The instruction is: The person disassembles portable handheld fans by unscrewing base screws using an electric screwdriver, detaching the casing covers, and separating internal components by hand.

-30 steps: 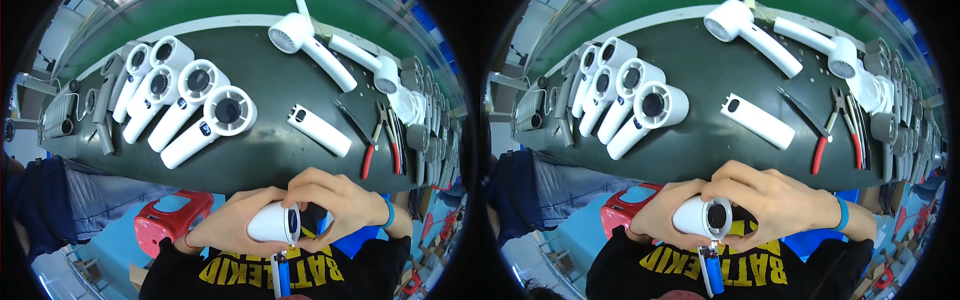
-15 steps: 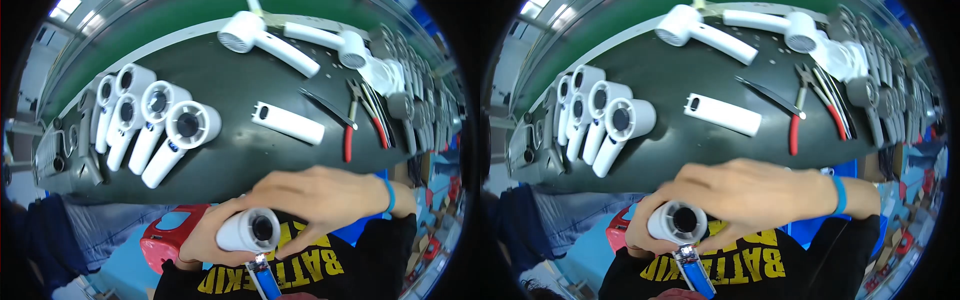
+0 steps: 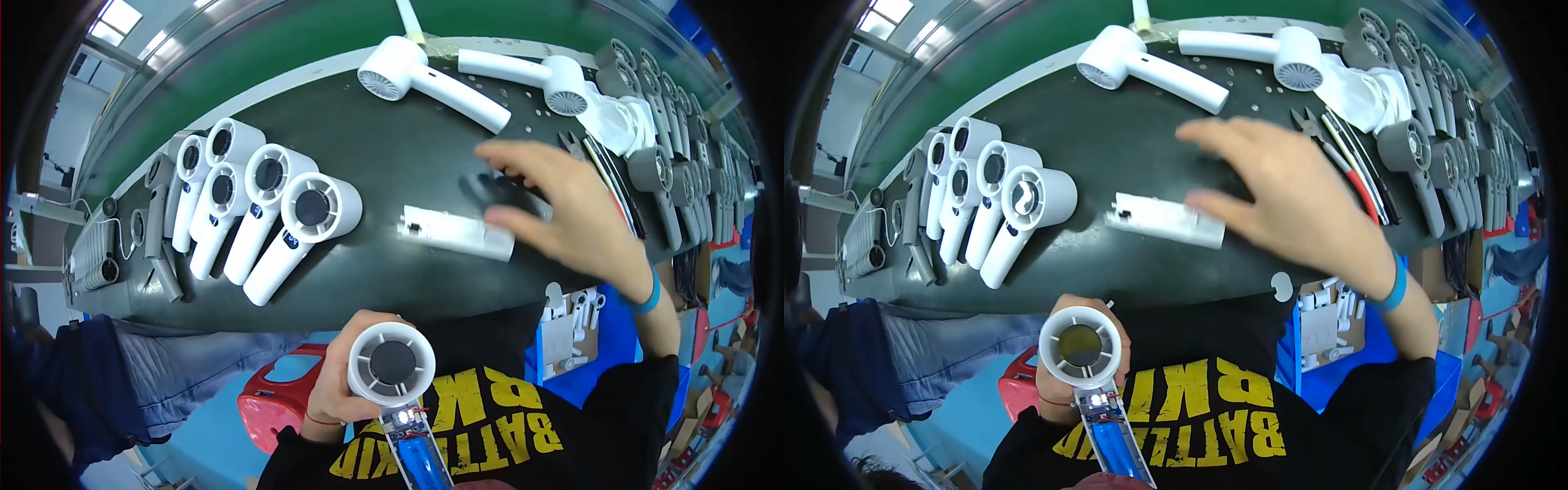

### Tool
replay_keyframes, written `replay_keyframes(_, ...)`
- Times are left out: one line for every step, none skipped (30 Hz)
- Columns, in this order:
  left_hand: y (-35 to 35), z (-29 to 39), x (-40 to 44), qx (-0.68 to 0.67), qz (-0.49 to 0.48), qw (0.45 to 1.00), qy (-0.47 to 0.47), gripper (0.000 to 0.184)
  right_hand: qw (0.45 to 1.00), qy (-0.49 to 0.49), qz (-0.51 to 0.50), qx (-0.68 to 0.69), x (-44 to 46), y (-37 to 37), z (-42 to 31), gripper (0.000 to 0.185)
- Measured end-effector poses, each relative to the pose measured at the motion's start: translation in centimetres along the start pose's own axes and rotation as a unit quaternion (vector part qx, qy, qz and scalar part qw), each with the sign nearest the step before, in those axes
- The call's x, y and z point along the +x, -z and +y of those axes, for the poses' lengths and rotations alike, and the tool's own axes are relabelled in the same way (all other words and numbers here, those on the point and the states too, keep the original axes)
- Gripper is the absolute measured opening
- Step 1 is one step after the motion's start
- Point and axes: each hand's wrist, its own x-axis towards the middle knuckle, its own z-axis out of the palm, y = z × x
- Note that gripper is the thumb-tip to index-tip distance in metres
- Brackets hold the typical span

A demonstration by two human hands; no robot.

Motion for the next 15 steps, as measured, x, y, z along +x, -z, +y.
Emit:
replay_keyframes(-0.5, 0.0, 0.2, -0.02, 0.002, 1.0, -0.018, 0.078, 0.994, 0.077, 0.029, -0.069, -0.5, -0.3, -0.3, 0.054)
replay_keyframes(-0.6, 0.0, 0.4, -0.024, 0.002, 1.0, -0.02, 0.079, 0.993, 0.079, -0.003, -0.087, -0.6, -0.7, -0.9, 0.06)
replay_keyframes(-0.8, 0.1, 0.5, -0.023, 0.003, 1.0, -0.021, 0.079, 0.991, 0.085, -0.017, -0.098, -0.7, -1.0, -1.1, 0.056)
replay_keyframes(-1.0, 0.3, 0.5, -0.02, 0.004, 1.0, -0.017, 0.079, 0.993, 0.085, -0.019, -0.082, -0.7, -1.1, -1.1, 0.052)
replay_keyframes(-1.1, 0.4, 0.5, -0.019, 0.005, 1.0, -0.01, 0.08, 0.994, 0.083, -0.023, -0.066, -0.8, -1.2, -1.0, 0.047)
replay_keyframes(-1.2, 0.4, 0.5, -0.019, 0.008, 1.0, -0.007, 0.081, 0.994, 0.082, -0.025, -0.065, -0.8, -1.3, -0.9, 0.047)
replay_keyframes(-1.2, 0.5, 0.6, -0.021, 0.009, 1.0, -0.005, 0.081, 0.997, 0.063, -0.027, -0.037, -0.7, -1.5, -0.7, 0.041)
replay_keyframes(-1.1, 0.7, 0.6, -0.01, 0.006, 1.0, 0.001, 0.081, 0.999, 0.043, -0.031, -0.008, -0.8, -1.7, -0.5, 0.035)
replay_keyframes(-1.1, 0.7, 0.3, 0.0, 0.003, 1.0, 0.008, 0.08, 0.999, 0.039, -0.035, -0.006, -0.9, -2.1, -0.3, 0.035)
replay_keyframes(-1.0, 0.6, 0.4, 0.0, -0.001, 1.0, 0.004, 0.08, 0.998, 0.047, -0.03, 0.019, -0.9, -2.5, 0.2, 0.031)
replay_keyframes(-0.9, 0.5, 0.5, -0.002, -0.006, 1.0, 0.001, 0.08, 0.997, 0.055, -0.021, 0.04, -0.8, -2.6, 0.6, 0.028)
replay_keyframes(-0.9, 0.3, 0.5, 0.003, -0.008, 1.0, -0.011, 0.08, 0.997, 0.064, -0.022, 0.044, -0.7, -2.5, 0.6, 0.024)
replay_keyframes(-0.8, 0.1, 0.5, 0.007, -0.009, 1.0, -0.023, 0.08, 0.997, 0.061, -0.022, 0.038, -0.7, -2.5, 0.6, 0.024)
replay_keyframes(-0.6, 0.0, 0.4, 0.004, -0.015, 0.999, -0.028, 0.081, 0.997, 0.049, -0.021, 0.055, -0.7, -2.6, 0.6, 0.023)
replay_keyframes(-0.7, -0.1, 0.5, 0.0, -0.015, 1.0, -0.027, 0.081, 0.996, 0.038, -0.022, 0.073, -0.8, -2.6, 0.6, 0.021)
